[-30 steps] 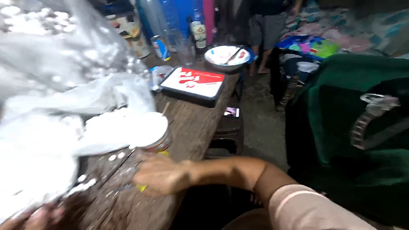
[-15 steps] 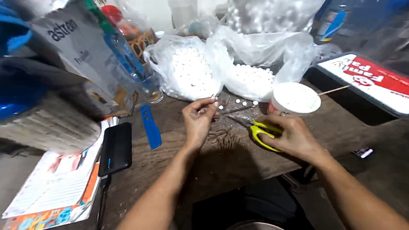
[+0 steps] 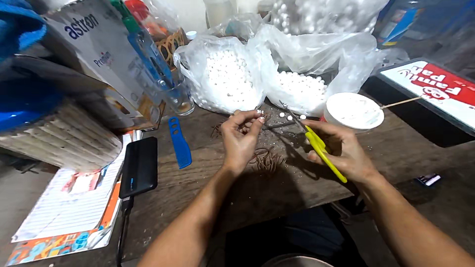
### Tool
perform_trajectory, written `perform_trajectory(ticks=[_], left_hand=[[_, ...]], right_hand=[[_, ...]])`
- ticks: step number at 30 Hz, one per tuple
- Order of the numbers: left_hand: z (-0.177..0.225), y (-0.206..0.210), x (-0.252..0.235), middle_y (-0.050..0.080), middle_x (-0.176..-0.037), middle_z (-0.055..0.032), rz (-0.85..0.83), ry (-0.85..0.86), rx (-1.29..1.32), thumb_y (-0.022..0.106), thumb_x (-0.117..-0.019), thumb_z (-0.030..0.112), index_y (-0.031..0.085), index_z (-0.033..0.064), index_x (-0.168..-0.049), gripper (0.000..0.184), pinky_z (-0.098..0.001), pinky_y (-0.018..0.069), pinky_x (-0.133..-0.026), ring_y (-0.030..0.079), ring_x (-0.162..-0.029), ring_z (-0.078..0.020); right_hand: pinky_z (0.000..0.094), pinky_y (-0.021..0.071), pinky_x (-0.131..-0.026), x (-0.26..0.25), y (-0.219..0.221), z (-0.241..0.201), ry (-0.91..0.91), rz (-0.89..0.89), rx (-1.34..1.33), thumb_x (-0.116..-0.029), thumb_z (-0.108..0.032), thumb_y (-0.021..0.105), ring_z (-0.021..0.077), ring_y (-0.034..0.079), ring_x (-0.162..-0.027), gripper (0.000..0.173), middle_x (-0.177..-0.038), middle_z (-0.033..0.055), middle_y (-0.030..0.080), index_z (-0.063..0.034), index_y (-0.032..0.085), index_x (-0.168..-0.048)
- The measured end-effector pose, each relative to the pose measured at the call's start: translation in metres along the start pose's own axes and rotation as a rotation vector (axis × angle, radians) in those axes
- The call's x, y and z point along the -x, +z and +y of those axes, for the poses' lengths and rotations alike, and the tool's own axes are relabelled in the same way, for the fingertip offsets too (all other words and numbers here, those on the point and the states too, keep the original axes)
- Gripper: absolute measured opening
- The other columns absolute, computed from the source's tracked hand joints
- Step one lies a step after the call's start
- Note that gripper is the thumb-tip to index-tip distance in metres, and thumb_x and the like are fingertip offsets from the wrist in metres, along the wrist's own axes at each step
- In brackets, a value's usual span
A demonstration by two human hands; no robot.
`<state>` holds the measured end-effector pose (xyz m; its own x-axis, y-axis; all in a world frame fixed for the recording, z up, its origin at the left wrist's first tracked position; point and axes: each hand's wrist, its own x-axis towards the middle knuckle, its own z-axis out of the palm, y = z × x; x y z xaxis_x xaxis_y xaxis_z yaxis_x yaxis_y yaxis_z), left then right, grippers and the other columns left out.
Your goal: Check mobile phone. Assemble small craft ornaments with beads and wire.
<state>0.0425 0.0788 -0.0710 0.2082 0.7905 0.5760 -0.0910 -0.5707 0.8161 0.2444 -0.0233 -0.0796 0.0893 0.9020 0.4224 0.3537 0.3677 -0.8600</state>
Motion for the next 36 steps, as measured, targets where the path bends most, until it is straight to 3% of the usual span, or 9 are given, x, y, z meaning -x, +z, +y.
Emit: perform_trajectory(ticks=[10,20,30,36], left_hand=[[-0.007,0.005,0.003,0.066,-0.088,-0.0053,-0.038,0.124,-0.041,0.068,-0.0870,-0.009,0.072,-0.0073,-0.102,0.015,-0.0120,0.0519,-0.065,0.060,-0.072,0.0016],[-0.012,0.005,0.004,0.063,-0.083,-0.0066,-0.080,0.200,-0.191,0.069,-0.0872,-0.003,0.075,-0.0057,-0.102,0.016,-0.0127,0.0464,-0.066,0.056,-0.071,-0.0009],[-0.013,0.007,0.006,0.062,-0.082,-0.0064,-0.092,0.218,-0.203,0.069,-0.0865,-0.003,0.076,-0.0061,-0.101,0.016,-0.0123,0.0449,-0.066,0.054,-0.071,-0.0012],[-0.011,0.007,0.007,0.063,-0.081,-0.0068,-0.098,0.227,-0.225,0.069,-0.0866,-0.002,0.076,-0.0059,-0.100,0.015,-0.0125,0.0447,-0.066,0.054,-0.071,-0.0013]], right_hand=[[0.0082,0.0504,-0.066,-0.004,0.008,0.000,0.033,-0.088,-0.101,-0.0810,-0.040,0.078,-0.0101,0.059,-0.072,0.062,-0.087,-0.0178,0.065,-0.0016,0.064,-0.127],[0.0100,0.0528,-0.070,-0.004,0.005,0.002,0.040,-0.103,-0.108,-0.0816,-0.036,0.078,-0.0087,0.062,-0.077,0.056,-0.090,-0.0165,0.068,-0.0039,0.067,-0.126],[0.0091,0.0503,-0.062,-0.003,0.005,0.002,0.061,-0.105,-0.147,-0.0823,-0.038,0.077,-0.0091,0.059,-0.069,0.054,-0.084,-0.0180,0.067,-0.0048,0.067,-0.124],[0.0078,0.0444,-0.053,0.000,0.008,0.003,0.062,-0.067,-0.157,-0.0871,-0.033,0.075,-0.0106,0.052,-0.057,0.036,-0.071,-0.0207,0.061,-0.0071,0.071,-0.112]])
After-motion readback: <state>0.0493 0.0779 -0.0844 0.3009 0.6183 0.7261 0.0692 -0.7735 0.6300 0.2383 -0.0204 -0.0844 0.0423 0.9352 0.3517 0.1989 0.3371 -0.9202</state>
